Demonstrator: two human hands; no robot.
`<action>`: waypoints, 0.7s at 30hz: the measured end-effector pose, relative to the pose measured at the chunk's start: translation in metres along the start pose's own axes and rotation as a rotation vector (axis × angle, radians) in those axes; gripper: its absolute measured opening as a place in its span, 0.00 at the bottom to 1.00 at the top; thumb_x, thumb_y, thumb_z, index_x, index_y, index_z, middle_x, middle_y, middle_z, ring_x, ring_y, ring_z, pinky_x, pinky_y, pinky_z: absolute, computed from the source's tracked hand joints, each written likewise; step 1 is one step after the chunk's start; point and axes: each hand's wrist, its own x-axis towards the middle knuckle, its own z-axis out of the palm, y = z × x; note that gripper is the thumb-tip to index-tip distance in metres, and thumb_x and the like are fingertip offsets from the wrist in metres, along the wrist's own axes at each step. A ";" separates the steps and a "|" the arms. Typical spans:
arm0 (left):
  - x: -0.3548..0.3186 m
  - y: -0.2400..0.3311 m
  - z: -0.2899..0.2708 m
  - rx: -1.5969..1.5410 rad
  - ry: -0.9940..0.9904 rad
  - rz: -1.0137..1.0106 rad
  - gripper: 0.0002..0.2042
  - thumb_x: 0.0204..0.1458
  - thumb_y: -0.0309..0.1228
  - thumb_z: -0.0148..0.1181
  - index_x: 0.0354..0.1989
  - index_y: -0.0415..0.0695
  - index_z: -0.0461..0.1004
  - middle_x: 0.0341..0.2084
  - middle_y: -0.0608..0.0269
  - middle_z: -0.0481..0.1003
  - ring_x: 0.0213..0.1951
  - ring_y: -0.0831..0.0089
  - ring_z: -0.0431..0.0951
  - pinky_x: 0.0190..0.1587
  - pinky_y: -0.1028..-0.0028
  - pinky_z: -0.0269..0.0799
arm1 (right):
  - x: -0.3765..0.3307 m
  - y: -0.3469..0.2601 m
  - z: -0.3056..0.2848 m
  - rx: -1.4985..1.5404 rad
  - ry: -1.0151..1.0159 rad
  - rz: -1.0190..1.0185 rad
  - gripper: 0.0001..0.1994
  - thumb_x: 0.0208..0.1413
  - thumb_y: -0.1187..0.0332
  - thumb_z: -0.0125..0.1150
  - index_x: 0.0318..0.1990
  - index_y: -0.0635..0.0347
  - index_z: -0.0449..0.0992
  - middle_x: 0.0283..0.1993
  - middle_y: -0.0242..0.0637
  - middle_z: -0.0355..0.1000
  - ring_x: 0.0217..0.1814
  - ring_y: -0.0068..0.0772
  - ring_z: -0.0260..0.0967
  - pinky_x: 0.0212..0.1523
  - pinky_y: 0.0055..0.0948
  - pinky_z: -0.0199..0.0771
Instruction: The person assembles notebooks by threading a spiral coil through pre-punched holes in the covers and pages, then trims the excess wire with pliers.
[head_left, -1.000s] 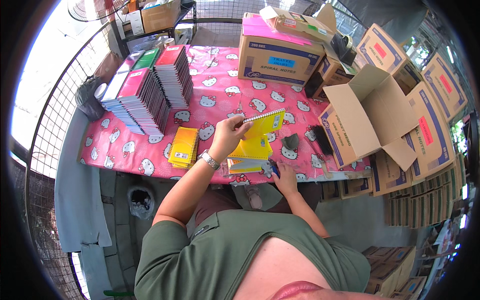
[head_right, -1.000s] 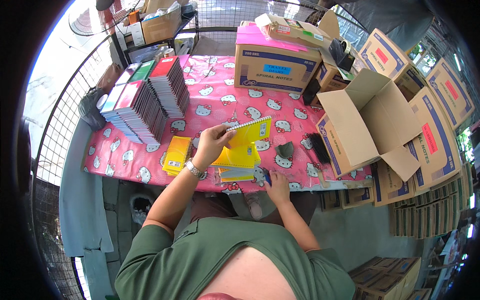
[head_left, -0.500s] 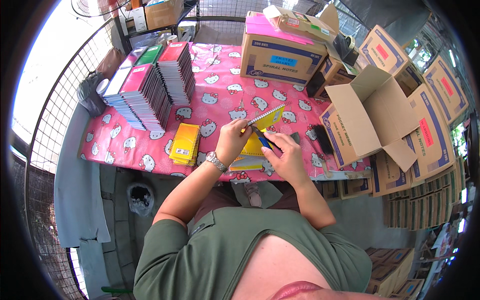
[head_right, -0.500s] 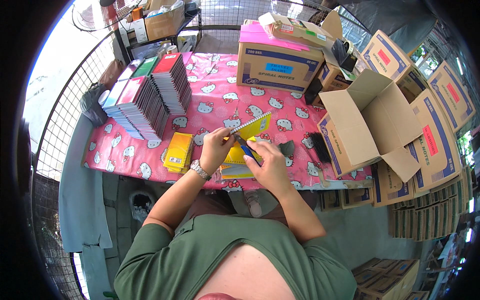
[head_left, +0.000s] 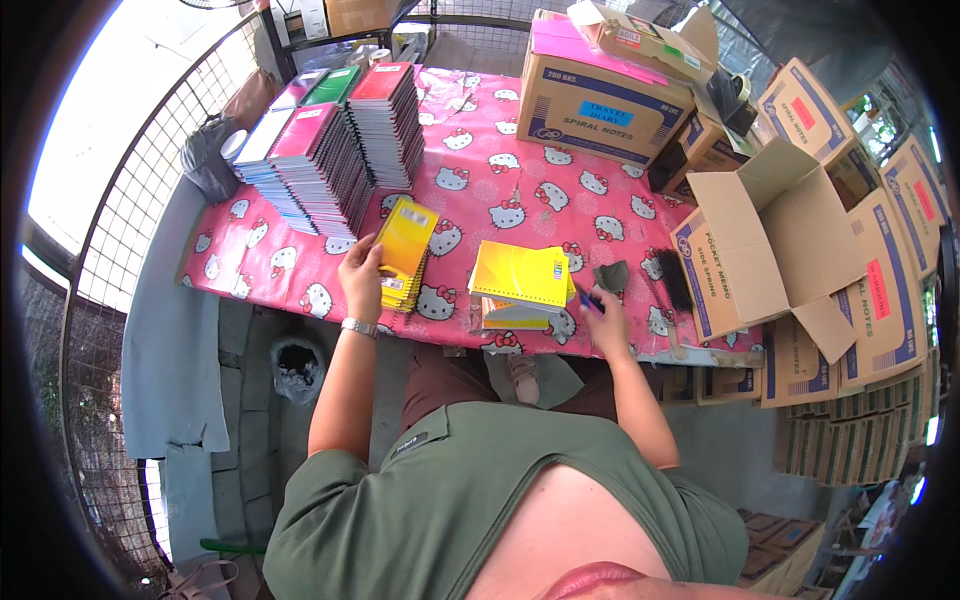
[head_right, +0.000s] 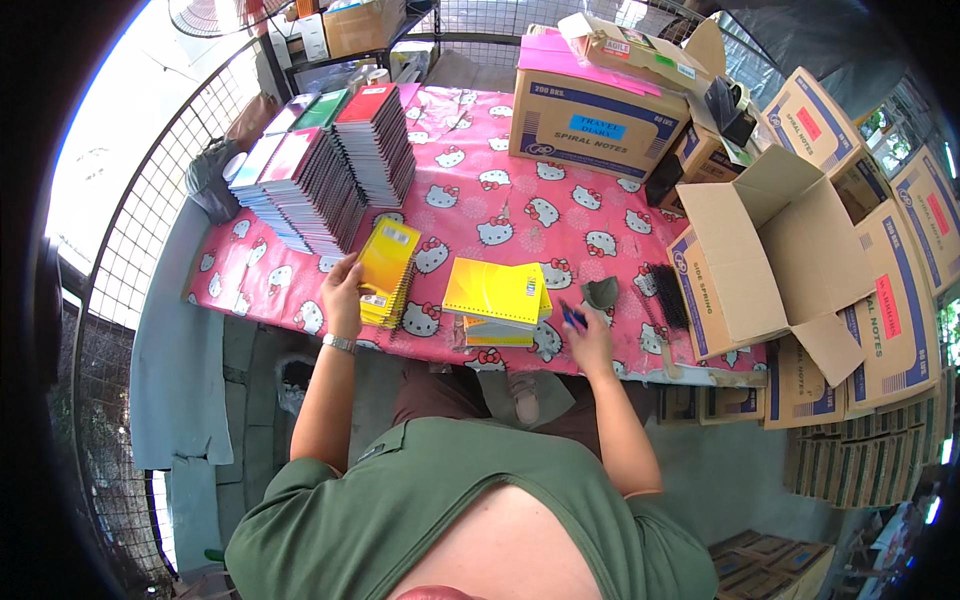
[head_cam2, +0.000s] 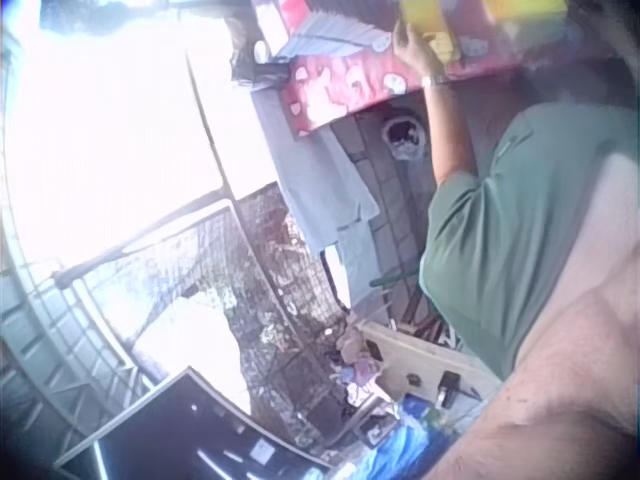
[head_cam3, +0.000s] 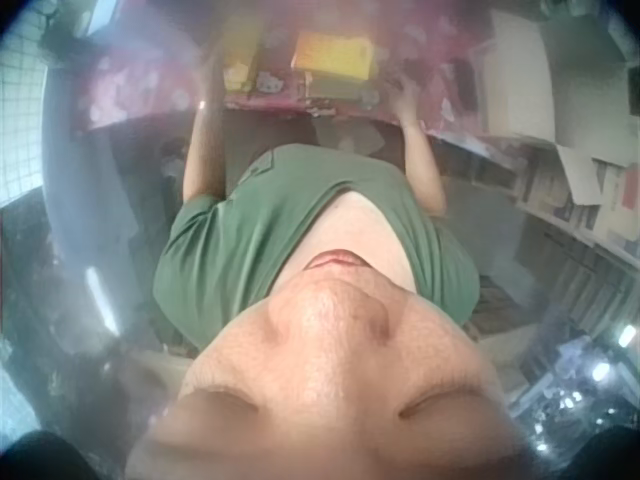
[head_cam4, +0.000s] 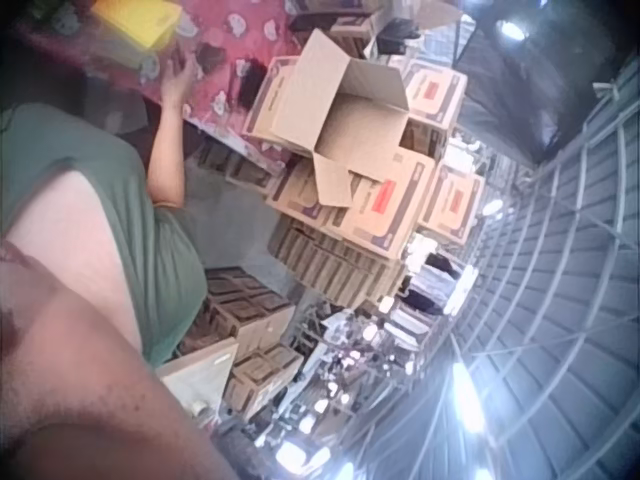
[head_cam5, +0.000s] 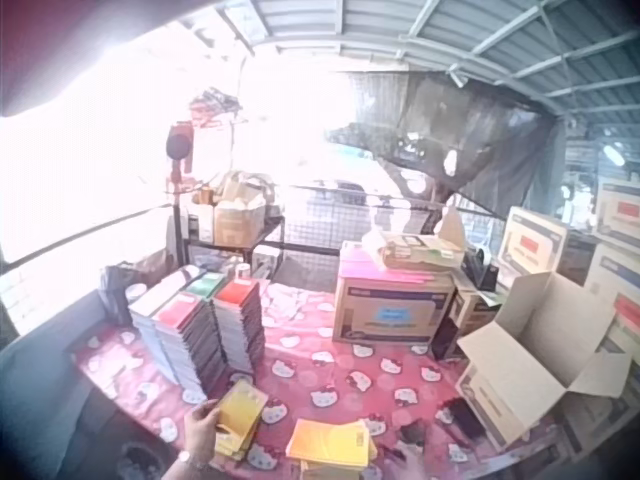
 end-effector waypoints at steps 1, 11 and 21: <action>0.007 -0.013 -0.018 0.189 0.026 -0.020 0.13 0.60 0.26 0.56 0.52 0.34 0.74 0.39 0.58 0.79 0.34 0.74 0.80 0.29 0.77 0.76 | -0.003 0.007 0.007 -0.118 -0.005 -0.097 0.20 0.51 0.64 0.69 0.51 0.60 0.76 0.46 0.45 0.73 0.50 0.48 0.72 0.53 0.39 0.71; -0.026 0.044 0.045 1.046 -0.064 0.844 0.12 0.48 0.28 0.64 0.43 0.45 0.78 0.44 0.60 0.76 0.50 0.57 0.72 0.54 0.59 0.68 | 0.059 0.106 -0.059 -0.804 0.209 0.210 0.13 0.53 0.62 0.66 0.43 0.59 0.78 0.42 0.44 0.73 0.49 0.49 0.72 0.48 0.45 0.72; -0.091 0.073 0.156 1.253 -1.172 0.886 0.14 0.49 0.35 0.64 0.44 0.46 0.78 0.44 0.62 0.77 0.50 0.62 0.75 0.51 0.64 0.74 | 0.077 0.079 -0.089 -0.555 0.202 0.039 0.13 0.60 0.72 0.54 0.50 0.62 0.76 0.46 0.51 0.68 0.50 0.53 0.70 0.50 0.46 0.72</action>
